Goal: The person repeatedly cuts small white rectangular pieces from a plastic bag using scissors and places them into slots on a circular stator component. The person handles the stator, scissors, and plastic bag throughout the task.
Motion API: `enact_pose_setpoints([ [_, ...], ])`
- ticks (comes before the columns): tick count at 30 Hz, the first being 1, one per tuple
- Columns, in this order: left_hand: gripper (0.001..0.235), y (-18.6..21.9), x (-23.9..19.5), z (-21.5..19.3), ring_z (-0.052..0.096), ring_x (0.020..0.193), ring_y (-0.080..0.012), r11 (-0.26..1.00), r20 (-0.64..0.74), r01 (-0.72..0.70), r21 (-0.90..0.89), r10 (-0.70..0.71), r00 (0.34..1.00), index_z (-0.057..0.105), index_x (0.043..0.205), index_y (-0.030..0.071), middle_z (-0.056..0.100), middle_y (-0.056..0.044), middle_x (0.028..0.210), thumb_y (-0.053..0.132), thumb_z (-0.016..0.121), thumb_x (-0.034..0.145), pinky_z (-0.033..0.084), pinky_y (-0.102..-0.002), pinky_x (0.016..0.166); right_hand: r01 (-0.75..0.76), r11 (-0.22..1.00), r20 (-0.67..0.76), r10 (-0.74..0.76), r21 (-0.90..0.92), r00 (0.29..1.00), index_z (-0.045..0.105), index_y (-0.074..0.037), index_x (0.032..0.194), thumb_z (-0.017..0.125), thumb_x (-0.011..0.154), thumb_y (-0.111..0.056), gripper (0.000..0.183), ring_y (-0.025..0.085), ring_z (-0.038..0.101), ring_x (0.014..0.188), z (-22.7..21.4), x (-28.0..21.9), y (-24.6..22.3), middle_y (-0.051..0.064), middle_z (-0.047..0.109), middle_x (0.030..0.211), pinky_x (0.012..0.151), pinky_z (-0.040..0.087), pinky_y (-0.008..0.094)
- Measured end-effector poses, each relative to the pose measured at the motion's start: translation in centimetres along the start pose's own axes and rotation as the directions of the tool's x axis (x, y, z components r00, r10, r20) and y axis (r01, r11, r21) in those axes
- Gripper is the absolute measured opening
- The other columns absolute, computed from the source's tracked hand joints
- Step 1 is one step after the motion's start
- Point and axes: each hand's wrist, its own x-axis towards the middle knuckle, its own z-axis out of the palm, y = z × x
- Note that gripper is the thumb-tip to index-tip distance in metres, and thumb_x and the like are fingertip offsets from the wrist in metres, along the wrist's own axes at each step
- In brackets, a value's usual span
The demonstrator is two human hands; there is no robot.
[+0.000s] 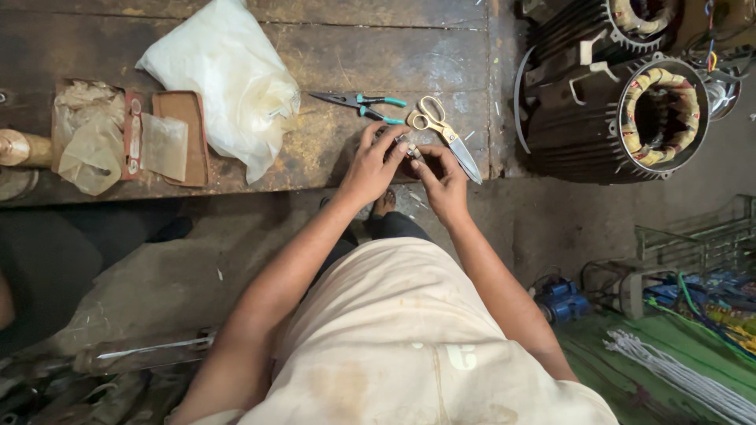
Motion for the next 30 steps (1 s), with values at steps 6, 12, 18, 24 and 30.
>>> enact_pose_setpoints([
  [6,0.035,0.4,0.1,-0.3,0.055,0.13,-0.0449,0.999,0.043,0.034,-0.023,-0.033,0.999,0.062,0.136,0.018,0.05,-0.024,0.141,0.035,0.059,0.105,0.048,-0.05,0.106,0.097,0.985,0.024,-0.095,-0.142,0.995,0.069,0.001,0.116,0.075,0.094,-0.005,0.023,0.013,0.067,0.101,-0.8,-0.1,-0.3,0.006,0.069,0.113,0.089,0.055,0.027],
  [12,0.044,-0.3,0.0,-0.5,0.051,0.135,-0.0461,0.998,0.073,0.058,-0.01,-0.057,0.996,0.053,0.146,0.017,0.043,-0.025,0.151,0.038,0.055,0.107,0.045,-0.051,0.11,0.185,0.952,0.034,-0.182,-0.245,0.983,0.07,-0.001,0.116,0.079,0.094,-0.007,0.025,0.015,0.068,0.095,0.2,-0.4,-1.7,0.009,0.07,0.111,0.086,0.056,0.028],
  [18,0.061,-1.2,0.3,-2.8,0.05,0.134,-0.0478,0.991,0.083,0.031,0.133,-0.042,0.996,0.04,0.151,0.011,0.048,-0.028,0.148,0.043,0.057,0.102,0.043,-0.052,0.108,0.326,0.9,0.244,-0.26,-0.291,0.934,0.066,-0.004,0.122,0.082,0.088,-0.016,0.039,0.022,0.069,0.101,1.3,-0.8,-3.8,0.013,0.068,0.119,0.085,0.056,0.033],
  [24,0.045,-3.0,3.7,-9.5,0.062,0.12,-0.0447,0.976,0.118,-0.004,0.217,-0.022,0.993,0.05,0.137,0.008,0.065,-0.024,0.128,0.04,0.055,0.106,0.049,-0.05,0.1,0.386,0.616,0.17,-0.38,-0.687,0.909,0.065,-0.002,0.125,0.074,0.095,-0.018,0.035,0.038,0.06,0.107,-0.8,2.4,-1.2,0.02,0.065,0.123,0.093,0.05,0.044],
  [30,0.016,-4.3,2.4,-13.0,0.064,0.093,-0.0389,0.737,-0.227,0.152,0.658,0.002,0.974,0.062,0.109,0.001,0.061,-0.02,0.108,0.012,0.057,0.099,0.055,-0.047,0.08,0.28,0.448,0.077,-0.419,-0.849,0.905,0.065,0.0,0.128,0.073,0.093,-0.012,0.037,0.042,0.057,0.102,-4.0,4.8,4.2,0.02,0.064,0.115,0.092,0.047,0.048],
])
